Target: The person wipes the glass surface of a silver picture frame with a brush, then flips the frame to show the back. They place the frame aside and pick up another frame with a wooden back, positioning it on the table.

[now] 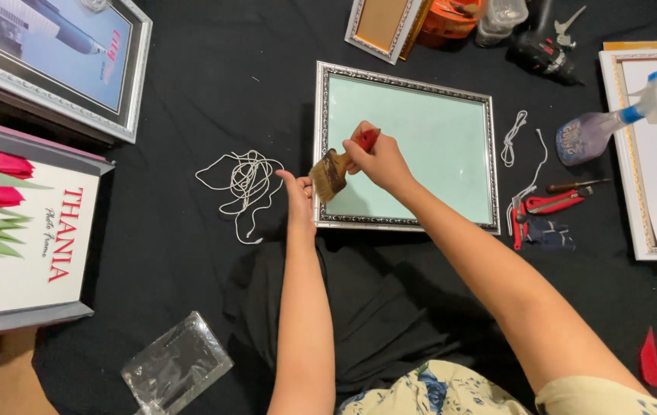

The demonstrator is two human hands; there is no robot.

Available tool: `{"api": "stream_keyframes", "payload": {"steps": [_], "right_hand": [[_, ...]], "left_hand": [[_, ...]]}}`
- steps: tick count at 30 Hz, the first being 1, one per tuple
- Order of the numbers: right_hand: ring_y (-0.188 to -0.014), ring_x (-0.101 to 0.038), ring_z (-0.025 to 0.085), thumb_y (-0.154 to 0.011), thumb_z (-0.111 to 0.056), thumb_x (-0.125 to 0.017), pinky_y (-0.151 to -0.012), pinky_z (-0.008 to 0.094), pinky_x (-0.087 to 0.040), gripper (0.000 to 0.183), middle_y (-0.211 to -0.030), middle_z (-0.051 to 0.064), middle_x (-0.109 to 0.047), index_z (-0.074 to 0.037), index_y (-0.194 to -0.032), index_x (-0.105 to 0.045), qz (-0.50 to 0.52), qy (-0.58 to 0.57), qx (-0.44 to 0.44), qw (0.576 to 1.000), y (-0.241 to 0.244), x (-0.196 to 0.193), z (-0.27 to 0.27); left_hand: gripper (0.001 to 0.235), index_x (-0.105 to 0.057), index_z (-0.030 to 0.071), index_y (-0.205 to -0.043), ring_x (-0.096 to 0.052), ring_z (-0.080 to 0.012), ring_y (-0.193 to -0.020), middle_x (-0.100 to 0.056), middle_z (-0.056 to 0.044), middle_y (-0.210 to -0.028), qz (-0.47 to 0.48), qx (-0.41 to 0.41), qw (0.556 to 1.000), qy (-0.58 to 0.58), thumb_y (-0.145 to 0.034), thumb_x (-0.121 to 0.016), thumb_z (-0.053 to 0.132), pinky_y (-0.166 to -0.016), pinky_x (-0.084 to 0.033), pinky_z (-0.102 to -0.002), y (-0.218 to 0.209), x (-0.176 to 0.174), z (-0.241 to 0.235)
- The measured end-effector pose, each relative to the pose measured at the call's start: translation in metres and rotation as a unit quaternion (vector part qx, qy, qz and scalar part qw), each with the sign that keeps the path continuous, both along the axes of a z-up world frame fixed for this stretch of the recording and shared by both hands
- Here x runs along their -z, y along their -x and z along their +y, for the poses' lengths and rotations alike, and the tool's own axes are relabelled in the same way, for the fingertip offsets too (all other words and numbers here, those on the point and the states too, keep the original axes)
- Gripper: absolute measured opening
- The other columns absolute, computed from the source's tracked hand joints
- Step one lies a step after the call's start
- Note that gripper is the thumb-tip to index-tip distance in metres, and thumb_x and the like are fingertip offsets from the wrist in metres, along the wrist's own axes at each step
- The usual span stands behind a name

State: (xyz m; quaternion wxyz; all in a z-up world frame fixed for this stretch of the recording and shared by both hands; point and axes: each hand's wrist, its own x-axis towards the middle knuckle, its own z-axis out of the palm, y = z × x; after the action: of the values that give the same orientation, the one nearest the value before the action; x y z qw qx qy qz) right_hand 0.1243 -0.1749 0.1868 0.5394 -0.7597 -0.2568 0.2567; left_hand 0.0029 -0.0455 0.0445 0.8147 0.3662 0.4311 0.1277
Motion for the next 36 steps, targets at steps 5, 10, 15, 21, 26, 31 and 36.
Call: {"api": "stream_keyframes", "payload": {"steps": [5,10,15,21,26,31,36], "right_hand": [[-0.063,-0.075,0.019,-0.1,-0.022,-0.061,-0.068,0.028,-0.061,0.017,-0.069,0.01,-0.072,-0.008,-0.092,-0.058,-0.057,-0.001,0.016,0.998,-0.039,0.003,0.04],[-0.062,-0.075,0.019,-0.101,-0.022,-0.058,-0.067,0.026,-0.059,0.015,-0.065,0.011,-0.069,-0.009,-0.094,-0.056,-0.102,-0.006,0.03,0.994,-0.093,0.015,0.08],[-0.056,-0.063,0.019,-0.103,-0.024,-0.062,-0.062,0.034,-0.046,0.024,-0.066,0.001,-0.054,-0.015,-0.088,-0.047,-0.232,-0.001,0.124,0.965,-0.16,0.048,0.124],[-0.062,-0.051,0.011,-0.106,-0.018,-0.062,-0.057,0.027,-0.045,0.029,-0.069,-0.001,-0.046,-0.013,-0.085,-0.043,-0.248,-0.131,0.194,0.94,-0.171,0.029,0.139],[-0.057,-0.078,0.018,-0.1,-0.024,-0.059,-0.052,0.025,-0.066,0.027,-0.064,0.008,-0.066,-0.013,-0.084,-0.04,-0.037,-0.117,0.202,0.972,-0.161,0.034,0.115],[-0.058,-0.078,0.018,-0.097,-0.022,-0.06,-0.054,0.024,-0.069,0.021,-0.077,0.008,-0.061,-0.013,-0.085,-0.045,0.001,-0.102,0.26,0.96,-0.198,0.069,0.07],[-0.058,-0.077,0.021,-0.101,-0.021,-0.061,-0.052,0.028,-0.069,0.02,-0.077,0.01,-0.06,-0.013,-0.088,-0.047,0.0,-0.063,0.28,0.958,-0.24,0.1,0.0]], "left_hand": [[0.098,-0.076,0.014,-0.092,-0.064,-0.0284,-0.104,-0.068,-0.01,-0.092,0.145,0.016,0.973,-0.18,-0.092,-0.015,0.09,-0.1,-0.046,-0.037,-0.006,-0.002,-0.007],[0.094,-0.075,0.014,-0.089,-0.064,-0.0315,-0.106,-0.068,-0.011,-0.093,0.187,0.011,0.959,-0.213,-0.096,-0.014,0.084,-0.1,-0.045,-0.041,-0.007,-0.03,-0.01],[0.08,-0.056,0.012,-0.073,-0.054,-0.0232,-0.077,-0.06,-0.003,-0.076,0.24,0.038,0.946,-0.214,-0.089,-0.009,0.076,-0.076,-0.041,-0.037,-0.01,-0.068,-0.011],[0.075,-0.056,0.014,-0.07,-0.054,-0.022,-0.075,-0.061,-0.002,-0.074,0.252,0.034,0.949,-0.186,-0.094,-0.013,0.071,-0.074,-0.041,-0.036,-0.015,-0.08,-0.007],[0.079,-0.062,0.013,-0.075,-0.061,-0.025,-0.084,-0.069,-0.004,-0.085,0.267,0.044,0.944,-0.192,-0.094,-0.01,0.069,-0.08,-0.043,-0.037,-0.016,-0.069,-0.005],[0.079,-0.066,0.012,-0.081,-0.062,-0.0268,-0.092,-0.073,-0.006,-0.093,0.278,0.036,0.937,-0.208,-0.093,-0.012,0.069,-0.086,-0.043,-0.037,-0.017,-0.065,-0.005],[0.083,-0.071,0.01,-0.085,-0.063,-0.0315,-0.094,-0.074,-0.01,-0.091,0.274,0.032,0.926,-0.258,-0.094,-0.012,0.068,-0.089,-0.043,-0.041,-0.018,-0.05,-0.003]]}}
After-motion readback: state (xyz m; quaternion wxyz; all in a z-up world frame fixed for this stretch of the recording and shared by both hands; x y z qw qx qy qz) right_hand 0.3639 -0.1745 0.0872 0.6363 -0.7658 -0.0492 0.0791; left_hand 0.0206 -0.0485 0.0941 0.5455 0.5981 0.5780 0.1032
